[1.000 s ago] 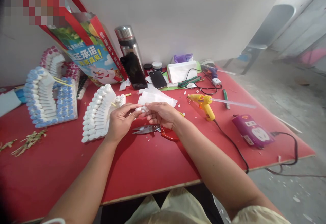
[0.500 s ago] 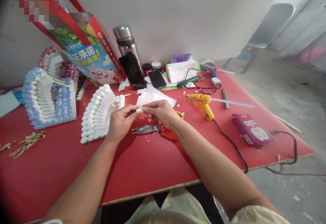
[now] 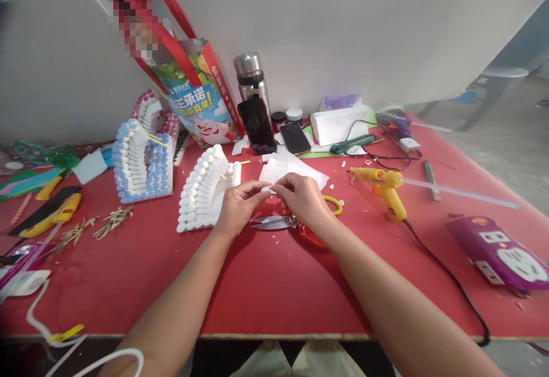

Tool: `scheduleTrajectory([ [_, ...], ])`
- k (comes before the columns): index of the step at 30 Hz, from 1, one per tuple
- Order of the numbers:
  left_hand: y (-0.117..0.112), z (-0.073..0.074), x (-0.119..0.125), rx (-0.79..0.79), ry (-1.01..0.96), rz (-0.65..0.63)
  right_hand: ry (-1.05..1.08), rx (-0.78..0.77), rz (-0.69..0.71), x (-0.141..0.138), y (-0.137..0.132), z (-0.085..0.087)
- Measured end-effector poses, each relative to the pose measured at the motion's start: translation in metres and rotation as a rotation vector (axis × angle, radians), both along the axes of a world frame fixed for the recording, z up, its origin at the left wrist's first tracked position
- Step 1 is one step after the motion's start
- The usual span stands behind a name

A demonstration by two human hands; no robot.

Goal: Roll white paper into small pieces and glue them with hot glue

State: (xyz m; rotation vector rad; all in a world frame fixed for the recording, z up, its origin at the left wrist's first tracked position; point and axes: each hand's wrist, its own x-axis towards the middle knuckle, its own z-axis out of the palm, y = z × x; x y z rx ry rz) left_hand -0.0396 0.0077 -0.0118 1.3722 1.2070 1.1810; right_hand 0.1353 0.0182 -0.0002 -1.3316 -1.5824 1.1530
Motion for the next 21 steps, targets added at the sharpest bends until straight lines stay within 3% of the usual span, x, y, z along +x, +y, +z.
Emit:
scheduleTrajectory([
  [8,-0.0013,0.0025,0.0005,0.014,0.024,-0.006,0.199,-0.111,0.011,0.0007,-0.0007,0.0005],
  [15,-0.0002,0.0021,0.0012,-0.025,-0.028,0.005,-0.103,0.202,-0.085,-0.0041,-0.0056,0.0005],
  [21,0.0012,0.0000,-0.0013,-0.013,-0.037,0.015,-0.211,0.468,-0.048,-0.0055,-0.0062,-0.0035],
])
